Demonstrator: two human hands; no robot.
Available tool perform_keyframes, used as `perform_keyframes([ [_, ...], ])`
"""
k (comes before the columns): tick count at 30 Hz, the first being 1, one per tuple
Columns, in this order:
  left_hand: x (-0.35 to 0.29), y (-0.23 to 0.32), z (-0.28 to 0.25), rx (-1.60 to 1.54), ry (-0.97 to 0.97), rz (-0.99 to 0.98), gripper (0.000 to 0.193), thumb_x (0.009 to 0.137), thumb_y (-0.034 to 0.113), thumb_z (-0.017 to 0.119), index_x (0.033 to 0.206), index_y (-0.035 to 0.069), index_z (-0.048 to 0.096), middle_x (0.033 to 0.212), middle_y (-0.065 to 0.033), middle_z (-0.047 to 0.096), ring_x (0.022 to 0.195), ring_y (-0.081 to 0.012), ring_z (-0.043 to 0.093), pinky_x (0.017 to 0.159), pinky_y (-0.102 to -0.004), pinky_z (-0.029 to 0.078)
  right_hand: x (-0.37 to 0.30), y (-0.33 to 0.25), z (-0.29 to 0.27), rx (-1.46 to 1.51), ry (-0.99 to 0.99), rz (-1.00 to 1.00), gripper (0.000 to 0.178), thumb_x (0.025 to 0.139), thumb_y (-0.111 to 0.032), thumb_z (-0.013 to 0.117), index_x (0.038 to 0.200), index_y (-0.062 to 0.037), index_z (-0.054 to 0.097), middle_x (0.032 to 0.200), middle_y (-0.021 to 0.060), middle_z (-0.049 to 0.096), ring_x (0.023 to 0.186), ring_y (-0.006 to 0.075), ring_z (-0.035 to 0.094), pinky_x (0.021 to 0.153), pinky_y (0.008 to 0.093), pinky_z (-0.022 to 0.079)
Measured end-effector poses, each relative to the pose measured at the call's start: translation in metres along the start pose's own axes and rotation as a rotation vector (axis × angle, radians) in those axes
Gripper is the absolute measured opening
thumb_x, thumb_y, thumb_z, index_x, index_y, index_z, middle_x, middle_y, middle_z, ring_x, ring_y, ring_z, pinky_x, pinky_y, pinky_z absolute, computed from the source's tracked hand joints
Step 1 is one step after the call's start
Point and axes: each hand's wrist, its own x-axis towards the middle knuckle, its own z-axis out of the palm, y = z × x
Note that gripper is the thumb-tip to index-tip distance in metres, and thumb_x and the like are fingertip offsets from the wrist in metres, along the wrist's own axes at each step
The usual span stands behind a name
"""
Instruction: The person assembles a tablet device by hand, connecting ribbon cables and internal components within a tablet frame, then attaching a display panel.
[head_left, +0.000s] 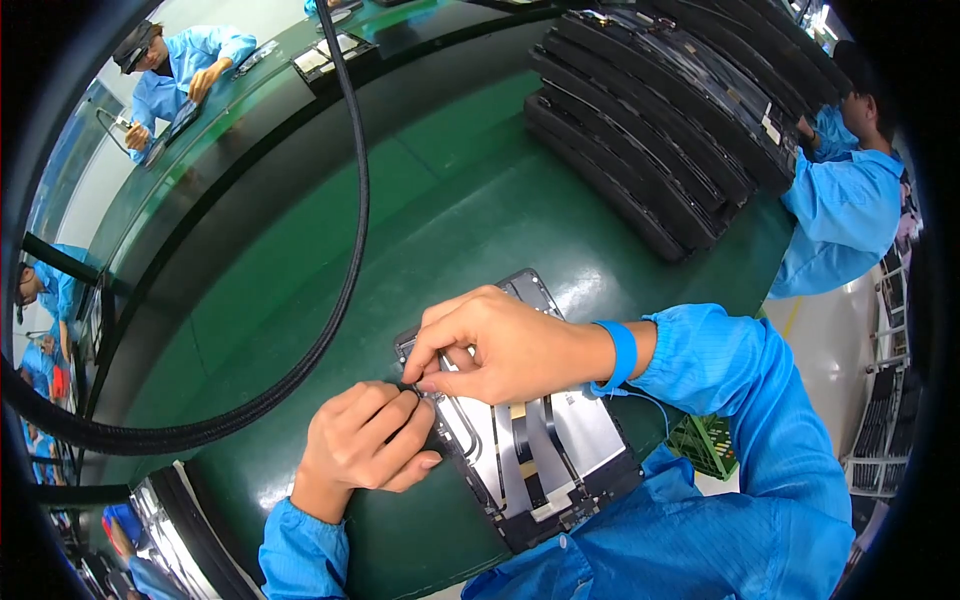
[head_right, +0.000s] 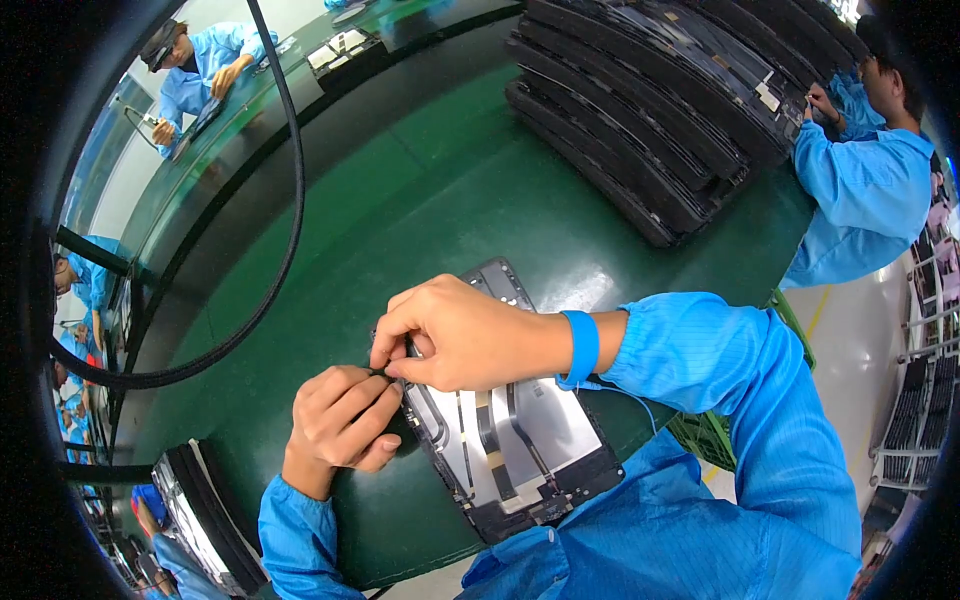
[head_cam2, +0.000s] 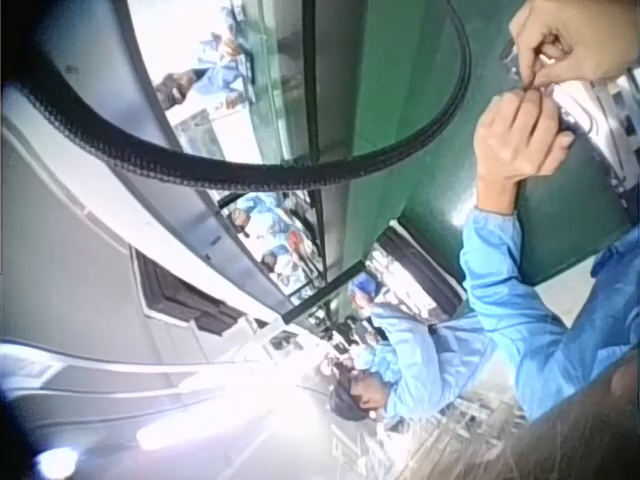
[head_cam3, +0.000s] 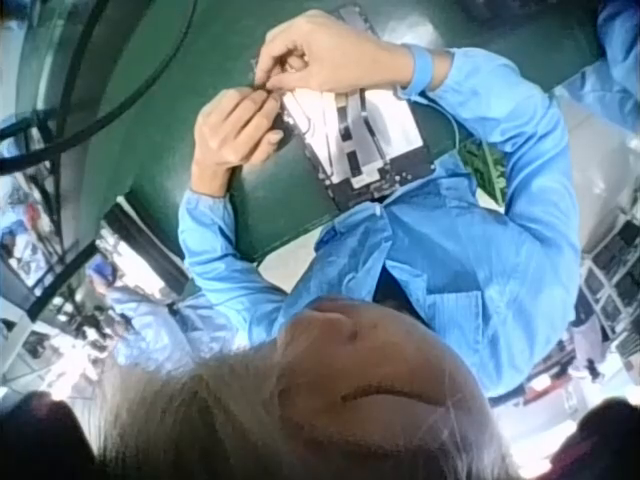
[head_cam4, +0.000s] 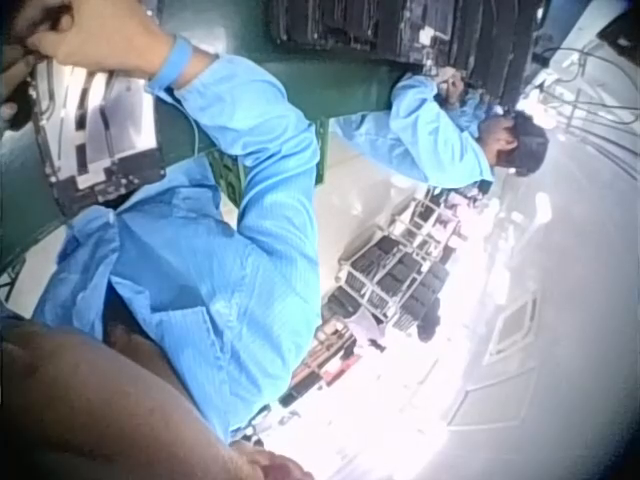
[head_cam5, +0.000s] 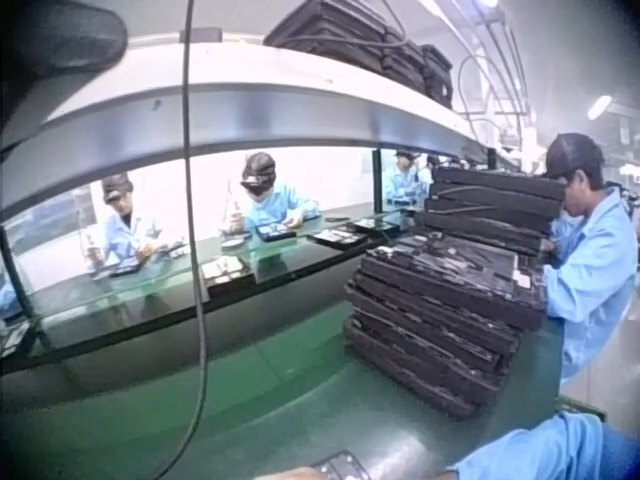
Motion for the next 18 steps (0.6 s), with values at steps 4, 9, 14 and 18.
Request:
perform_keyframes([
  [4, -0.007, 0.001, 0.003, -0.027, 0.045, -0.014, 0.037, 0.094, 0.033, 0.07, 0.1, -0.002, 0.078, 0.09, -0.0117, 0.071, 0.077, -0.0264, 0.068, 0.068, -0.0368, 0.06, -0.001, -0.001, 0.002, -0.002, -0.009, 0.007, 0.014, 0.092, -0.007, 0.082, 0.106, -0.004, 0.083, 0.09, 0.0083, 0.074, 0.06, 0.0128, 0.061, 0.058, 0.0308, 0.049],
  [9, -0.006, 0.002, 0.005, -0.075, 0.06, -0.058, 0.04, 0.092, 0.036, 0.071, 0.101, -0.002, 0.079, 0.09, -0.0112, 0.071, 0.077, -0.0267, 0.068, 0.068, -0.0374, 0.06, -0.003, 0.001, -0.001, -0.008, -0.024, 0.022, 0.015, 0.092, -0.007, 0.081, 0.107, -0.0043, 0.083, 0.093, 0.0091, 0.074, 0.06, 0.0118, 0.061, 0.058, 0.0307, 0.049],
  [14, 0.001, 0.006, -0.001, -0.153, 0.025, -0.204, 0.039, 0.088, 0.036, 0.076, 0.101, -0.001, 0.08, 0.092, -0.0119, 0.073, 0.079, -0.0301, 0.07, 0.071, -0.0411, 0.061, 0.0, 0.0, -0.005, -0.039, -0.03, -0.025, 0.017, 0.09, -0.006, 0.079, 0.106, -0.0024, 0.081, 0.093, 0.0102, 0.074, 0.072, 0.0179, 0.068, 0.065, 0.0336, 0.054],
  [18, 0.0, 0.011, 0.016, -0.149, -0.008, -0.216, 0.035, 0.084, 0.034, 0.08, 0.096, 0.002, 0.073, 0.1, -0.0137, 0.07, 0.098, -0.0335, 0.069, 0.09, -0.046, 0.059, -0.004, -0.004, -0.011, -0.073, -0.018, -0.012, 0.018, 0.088, -0.003, 0.078, 0.106, -0.0023, 0.078, 0.098, 0.0137, 0.076, 0.092, 0.0273, 0.076, 0.078, 0.0383, 0.06],
])
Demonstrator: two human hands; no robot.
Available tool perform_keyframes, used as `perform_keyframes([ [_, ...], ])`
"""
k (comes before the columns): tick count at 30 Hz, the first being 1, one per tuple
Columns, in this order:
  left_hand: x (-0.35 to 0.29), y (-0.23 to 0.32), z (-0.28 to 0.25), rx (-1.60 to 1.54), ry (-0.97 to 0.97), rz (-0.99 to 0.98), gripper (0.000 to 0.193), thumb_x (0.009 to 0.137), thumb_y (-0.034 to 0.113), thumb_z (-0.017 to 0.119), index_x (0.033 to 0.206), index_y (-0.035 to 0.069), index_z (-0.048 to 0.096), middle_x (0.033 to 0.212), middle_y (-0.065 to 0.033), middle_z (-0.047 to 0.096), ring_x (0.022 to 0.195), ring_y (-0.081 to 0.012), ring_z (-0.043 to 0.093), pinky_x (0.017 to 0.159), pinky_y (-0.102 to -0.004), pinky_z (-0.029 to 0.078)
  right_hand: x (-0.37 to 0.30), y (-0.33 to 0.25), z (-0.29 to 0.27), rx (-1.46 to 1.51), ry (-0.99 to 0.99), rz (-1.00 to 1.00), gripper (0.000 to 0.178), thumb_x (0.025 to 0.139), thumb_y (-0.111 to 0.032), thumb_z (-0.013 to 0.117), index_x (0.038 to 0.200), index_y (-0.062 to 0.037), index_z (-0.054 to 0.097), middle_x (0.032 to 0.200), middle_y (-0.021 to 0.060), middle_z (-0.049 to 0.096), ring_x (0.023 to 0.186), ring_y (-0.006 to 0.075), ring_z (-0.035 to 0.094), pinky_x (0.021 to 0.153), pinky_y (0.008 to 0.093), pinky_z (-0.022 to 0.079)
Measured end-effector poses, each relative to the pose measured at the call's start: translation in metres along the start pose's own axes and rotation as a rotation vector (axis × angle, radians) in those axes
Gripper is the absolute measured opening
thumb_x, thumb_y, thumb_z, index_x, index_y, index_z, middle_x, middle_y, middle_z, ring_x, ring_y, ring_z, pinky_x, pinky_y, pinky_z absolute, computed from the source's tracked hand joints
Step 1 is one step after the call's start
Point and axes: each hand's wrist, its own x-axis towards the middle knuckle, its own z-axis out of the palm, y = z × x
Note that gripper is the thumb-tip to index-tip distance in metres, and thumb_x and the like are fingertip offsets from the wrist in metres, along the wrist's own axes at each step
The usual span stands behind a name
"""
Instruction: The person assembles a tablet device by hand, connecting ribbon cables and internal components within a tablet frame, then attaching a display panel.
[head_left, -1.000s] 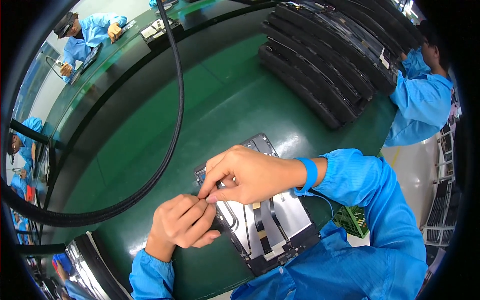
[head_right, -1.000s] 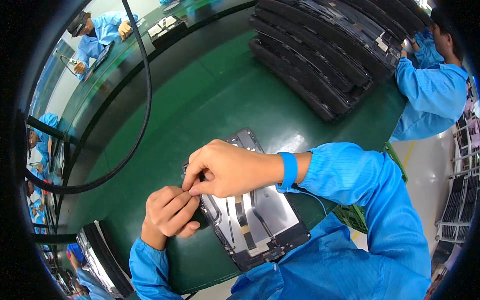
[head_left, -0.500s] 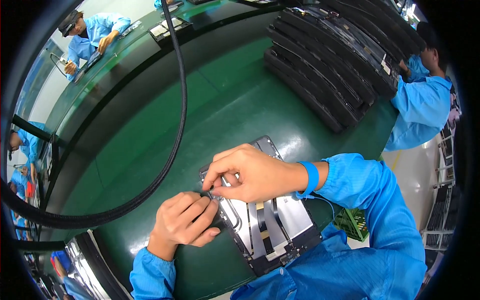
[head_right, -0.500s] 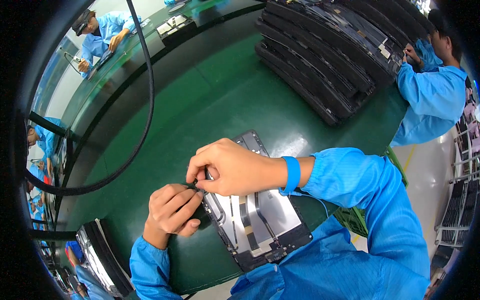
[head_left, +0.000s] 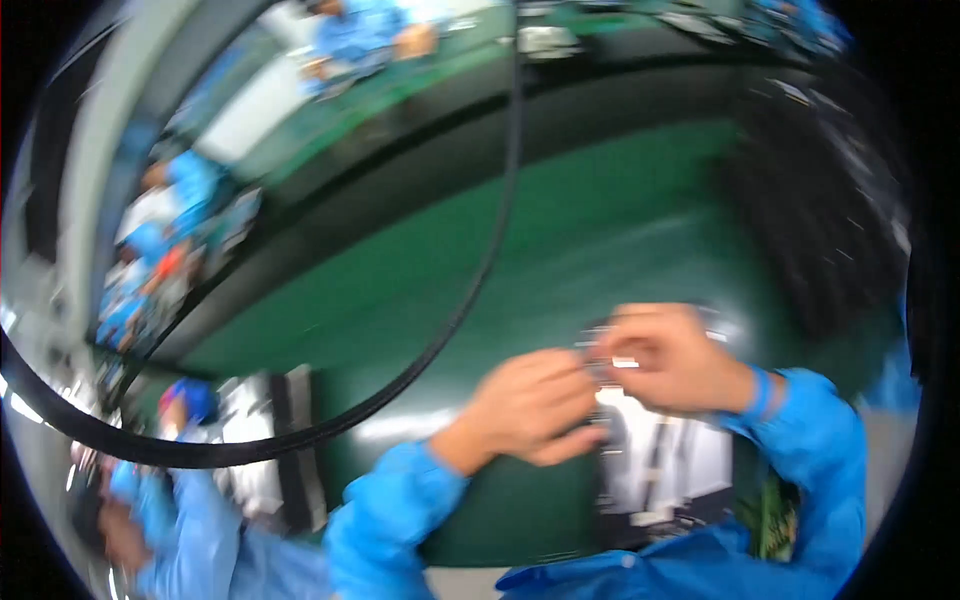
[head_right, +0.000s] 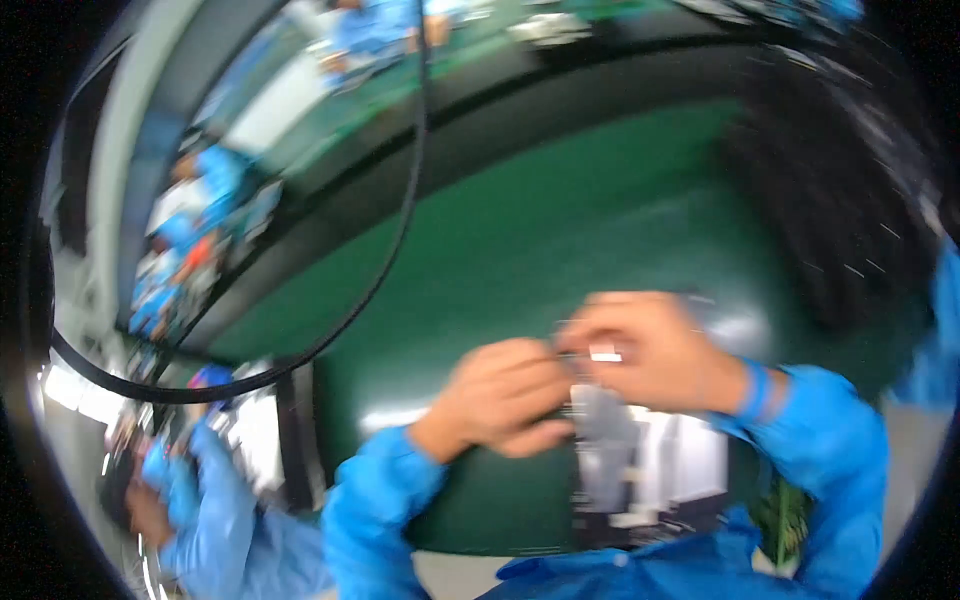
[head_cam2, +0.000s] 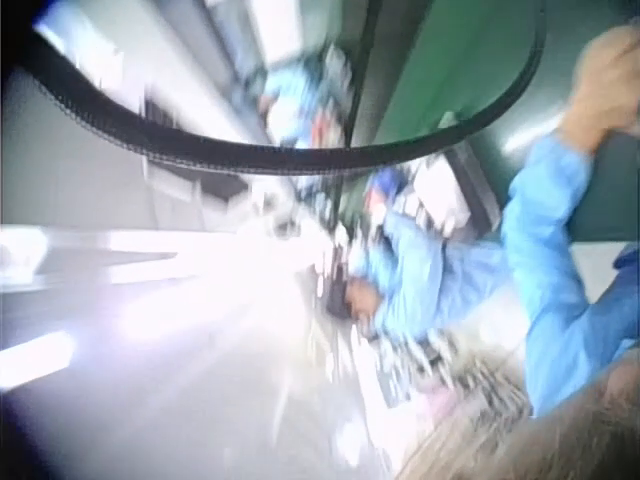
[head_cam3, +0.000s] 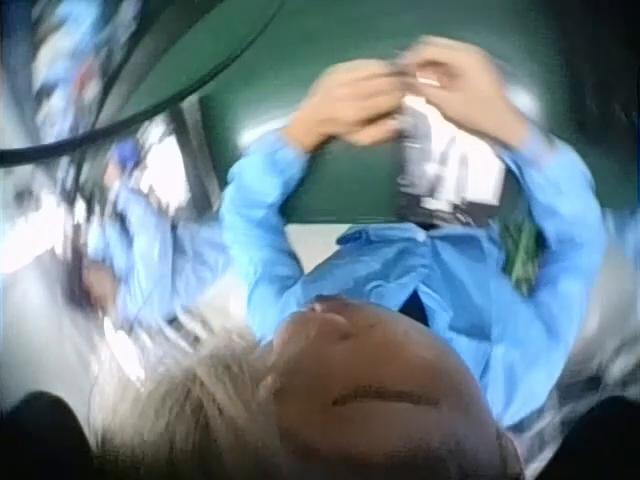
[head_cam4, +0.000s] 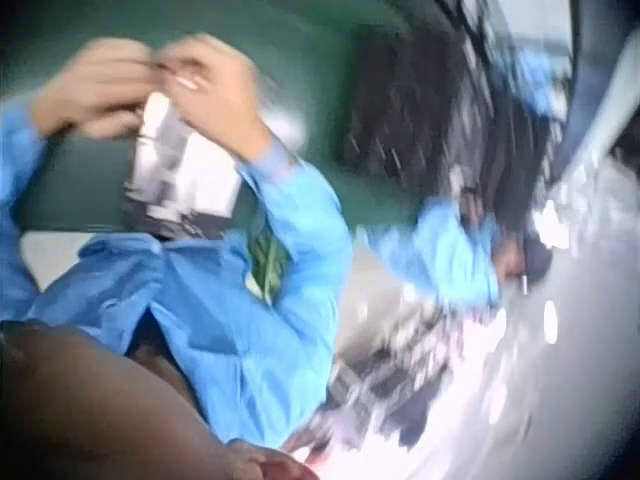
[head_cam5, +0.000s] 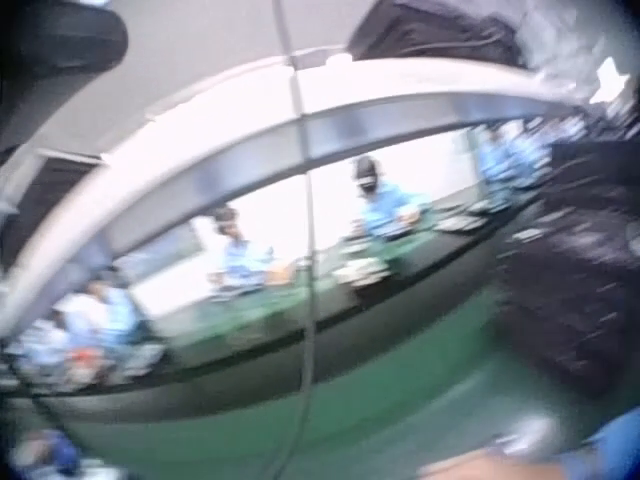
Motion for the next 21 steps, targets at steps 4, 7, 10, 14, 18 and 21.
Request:
perform_keyframes([
  [4, 0.013, -0.003, 0.027, 0.028, 0.238, 0.073, 0.026, 0.081, 0.028, 0.074, 0.086, 0.004, 0.066, 0.084, -0.0097, 0.057, 0.078, -0.0303, 0.056, 0.069, -0.0445, 0.048, -0.005, -0.006, -0.006, 0.039, 0.079, 0.181, 0.028, 0.081, 0.007, 0.078, 0.108, 0.0004, 0.075, 0.098, 0.0072, 0.065, 0.069, 0.0069, 0.054, 0.062, 0.0228, 0.041],
  [7, 0.014, 0.008, 0.031, 0.094, 0.461, 0.051, 0.025, 0.077, 0.021, 0.071, 0.094, 0.003, 0.069, 0.085, -0.01, 0.06, 0.08, -0.0327, 0.058, 0.07, -0.046, 0.045, -0.017, 0.021, 0.004, 0.149, 0.176, 0.153, 0.038, 0.087, 0.011, 0.07, 0.123, 0.0014, 0.067, 0.114, 0.0072, 0.059, 0.07, 0.0029, 0.046, 0.062, 0.0191, 0.037],
  [10, 0.01, 0.051, 0.057, -0.206, 0.494, 0.008, 0.037, 0.07, 0.026, 0.074, 0.098, 0.003, 0.067, 0.099, -0.0165, 0.064, 0.094, -0.0391, 0.062, 0.079, -0.0523, 0.05, -0.008, 0.033, 0.006, 0.187, 0.189, 0.108, 0.038, 0.091, 0.011, 0.066, 0.128, 0.0007, 0.063, 0.12, 0.007, 0.056, 0.074, 0.0032, 0.047, 0.065, 0.0185, 0.038],
  [14, 0.01, 0.121, 0.084, -0.201, 0.08, 0.207, 0.045, 0.105, 0.042, 0.062, 0.139, 0.013, 0.069, 0.14, -0.0192, 0.066, 0.123, -0.0398, 0.066, 0.109, -0.0627, 0.049, -0.003, 0.028, 0.003, 0.204, 0.245, 0.134, 0.028, 0.097, 0.007, 0.061, 0.124, 0.0003, 0.062, 0.122, 0.0044, 0.055, 0.079, 0.004, 0.049, 0.07, 0.0194, 0.04],
  [18, 0.018, 0.111, 0.097, -0.172, 0.092, 0.172, 0.046, 0.102, 0.036, 0.063, 0.142, 0.015, 0.069, 0.141, -0.0193, 0.066, 0.125, -0.041, 0.064, 0.11, -0.0655, 0.048, -0.012, 0.075, -0.026, 0.058, 0.401, -0.038, 0.023, 0.102, 0.005, 0.056, 0.124, -0.0001, 0.06, 0.128, 0.0042, 0.054, 0.086, 0.0042, 0.047, 0.077, 0.0219, 0.04],
  [21, 0.024, 0.084, 0.088, -0.102, 0.103, 0.143, 0.051, 0.099, 0.034, 0.066, 0.146, 0.015, 0.068, 0.143, -0.0184, 0.065, 0.129, -0.0391, 0.063, 0.114, -0.0608, 0.047, -0.014, 0.094, -0.055, 0.036, 0.456, -0.034, 0.021, 0.105, 0.002, 0.055, 0.126, -0.0004, 0.059, 0.127, 0.003, 0.054, 0.09, 0.0061, 0.046, 0.076, 0.0219, 0.036],
])
